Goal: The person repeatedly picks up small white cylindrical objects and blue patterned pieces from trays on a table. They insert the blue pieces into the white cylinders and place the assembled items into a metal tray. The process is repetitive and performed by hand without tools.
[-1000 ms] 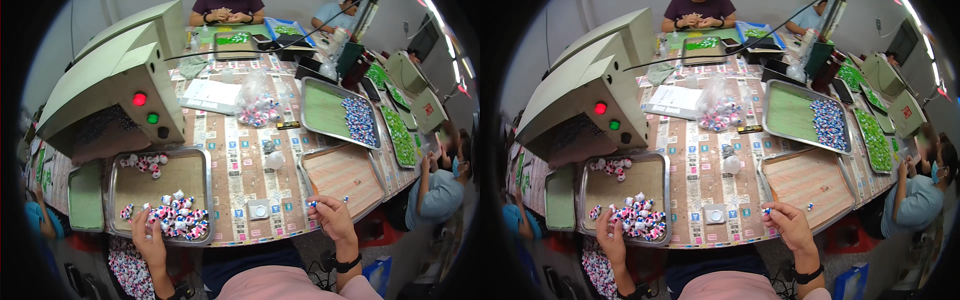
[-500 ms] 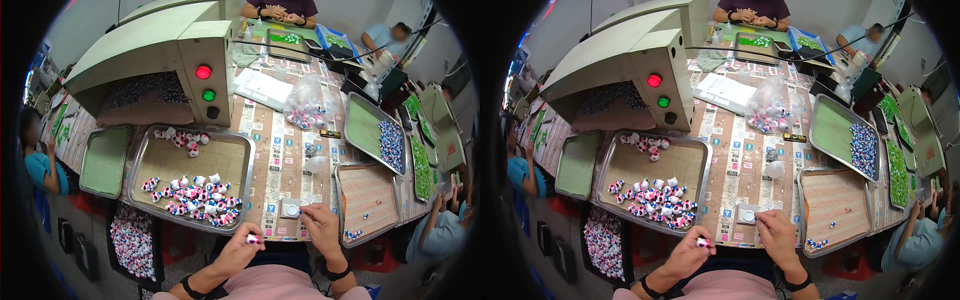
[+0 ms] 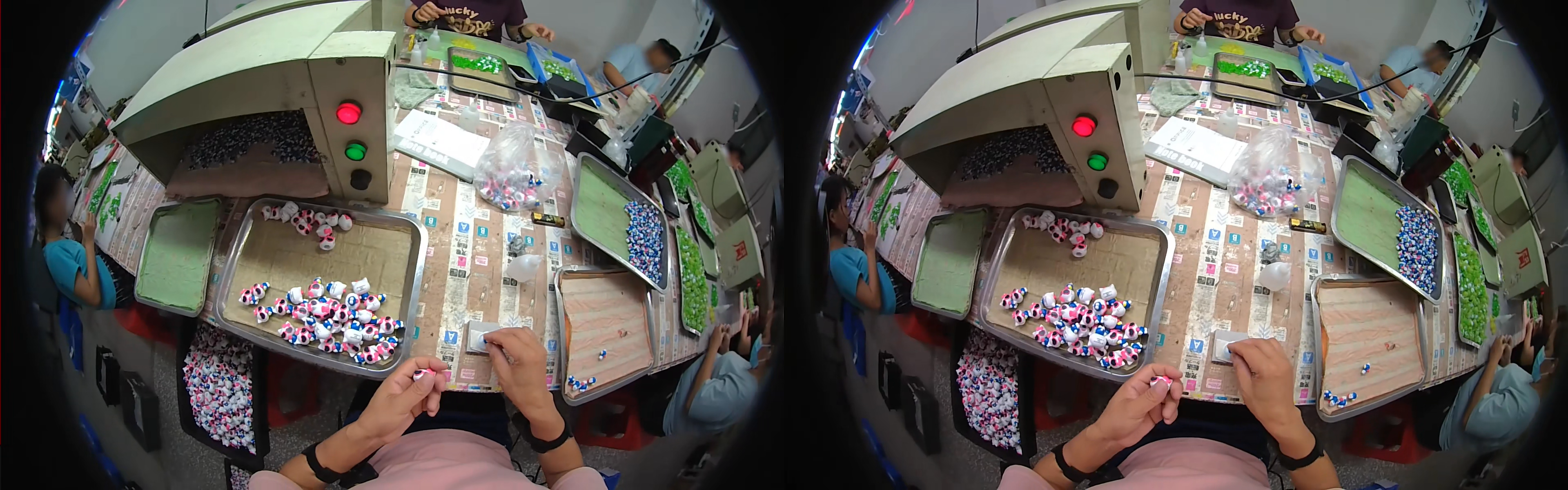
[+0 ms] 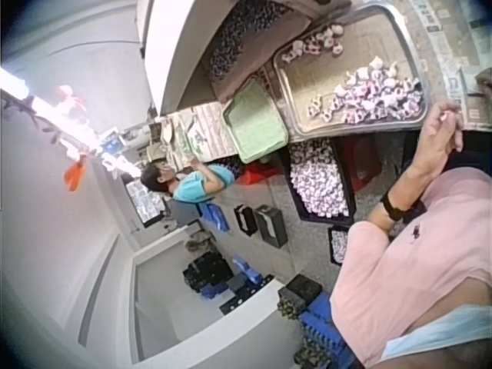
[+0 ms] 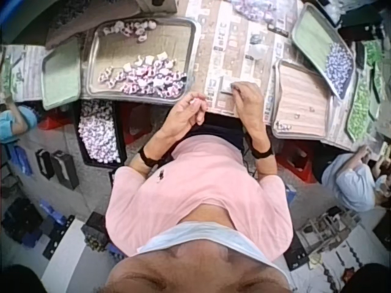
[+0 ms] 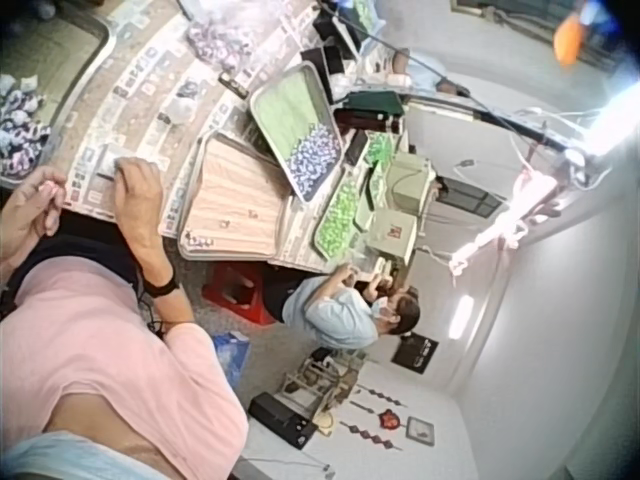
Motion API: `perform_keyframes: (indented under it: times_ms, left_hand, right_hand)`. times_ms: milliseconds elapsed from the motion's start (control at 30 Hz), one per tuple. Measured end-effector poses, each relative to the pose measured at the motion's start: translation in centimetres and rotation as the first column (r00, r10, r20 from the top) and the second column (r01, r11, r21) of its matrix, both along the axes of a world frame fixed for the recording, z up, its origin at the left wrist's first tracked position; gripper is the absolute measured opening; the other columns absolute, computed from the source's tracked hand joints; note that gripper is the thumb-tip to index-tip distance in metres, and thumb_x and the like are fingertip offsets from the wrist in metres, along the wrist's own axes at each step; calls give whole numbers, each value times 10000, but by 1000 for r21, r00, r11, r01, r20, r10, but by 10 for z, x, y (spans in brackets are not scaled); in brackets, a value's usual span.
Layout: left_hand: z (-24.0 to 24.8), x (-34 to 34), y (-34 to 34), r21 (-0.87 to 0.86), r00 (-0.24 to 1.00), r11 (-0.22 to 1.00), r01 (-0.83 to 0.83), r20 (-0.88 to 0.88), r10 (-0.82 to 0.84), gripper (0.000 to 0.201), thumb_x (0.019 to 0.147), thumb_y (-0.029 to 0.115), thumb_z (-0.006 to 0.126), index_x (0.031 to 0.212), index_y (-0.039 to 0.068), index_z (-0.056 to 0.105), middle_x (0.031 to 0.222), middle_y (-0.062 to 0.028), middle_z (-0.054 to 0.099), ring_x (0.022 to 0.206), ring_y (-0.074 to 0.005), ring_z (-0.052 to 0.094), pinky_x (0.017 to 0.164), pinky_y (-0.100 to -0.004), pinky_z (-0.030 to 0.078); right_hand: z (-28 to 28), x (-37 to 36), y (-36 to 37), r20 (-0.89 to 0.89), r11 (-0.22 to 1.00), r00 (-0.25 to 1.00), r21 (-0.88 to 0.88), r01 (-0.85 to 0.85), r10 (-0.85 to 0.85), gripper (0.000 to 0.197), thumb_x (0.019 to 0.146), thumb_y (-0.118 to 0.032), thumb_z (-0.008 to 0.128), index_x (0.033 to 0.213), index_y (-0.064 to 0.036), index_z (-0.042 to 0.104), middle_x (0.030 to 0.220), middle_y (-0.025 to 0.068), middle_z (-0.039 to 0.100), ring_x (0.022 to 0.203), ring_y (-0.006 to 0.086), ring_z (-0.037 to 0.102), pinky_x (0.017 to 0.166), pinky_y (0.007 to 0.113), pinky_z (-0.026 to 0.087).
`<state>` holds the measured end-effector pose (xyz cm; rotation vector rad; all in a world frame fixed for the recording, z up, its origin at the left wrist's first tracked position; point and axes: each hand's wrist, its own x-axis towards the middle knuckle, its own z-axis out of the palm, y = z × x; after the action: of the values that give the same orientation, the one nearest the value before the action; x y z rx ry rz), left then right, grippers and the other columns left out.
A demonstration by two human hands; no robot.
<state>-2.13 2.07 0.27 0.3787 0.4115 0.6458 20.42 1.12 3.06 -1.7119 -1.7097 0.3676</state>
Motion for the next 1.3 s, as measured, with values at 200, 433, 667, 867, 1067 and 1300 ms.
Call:
perform_keyframes:
  times_ms: [200,433,667,867,1067,1300]
  left_hand:
    - [10,9,4,-202,989,977,-67,115,92,369,1019,177,462,1349,16,428,1102,-103,569,804,-148,551,778,-318,482]
    - [5,10,2,-181,998,982,-63,-8,63,339,1002,87,473,1327,-4,443,1212,-133,571,1035,-182,607,904,-304,525]
    - [1,10,0,-128,995,989,-68,-77,58,345,968,65,541,1301,4,473,1211,-127,583,1100,-191,605,959,-301,507]
    - [0,15,-2,-117,994,988,-97,-56,91,337,956,39,561,1284,24,483,1161,-84,583,1086,-145,580,1006,-292,480]
    - [5,18,-3,-135,987,980,-145,-93,133,271,929,-14,577,1191,13,514,1148,-99,579,1076,-159,593,1007,-319,488]
    - [-2,17,-9,48,959,971,-236,-149,240,252,862,-89,633,1084,-3,551,1189,-176,599,1087,-186,604,977,-317,507]
  right_hand:
    - [6,-4,-2,-82,999,997,35,14,-11,161,765,12,696,919,-34,693,861,105,658,809,281,606,717,360,474]
    - [-1,0,-2,4,1000,1000,23,-13,13,158,767,21,682,915,-35,692,866,100,653,798,294,581,710,375,473]
    - [19,-8,-13,-479,970,875,-237,-53,-69,192,804,-28,705,996,-38,711,929,95,674,861,191,624,737,298,497]
    - [21,-22,-24,-654,959,757,-212,-186,3,218,854,-67,694,1069,-32,708,996,97,678,890,146,620,769,262,496]
    - [17,-30,-26,-662,967,749,-201,-156,-17,235,848,-73,706,1081,-37,711,997,96,679,882,145,621,761,264,497]
    - [13,-33,-27,-694,965,719,-202,-168,-20,202,836,-81,732,1031,-31,728,920,89,691,830,142,627,737,263,494]
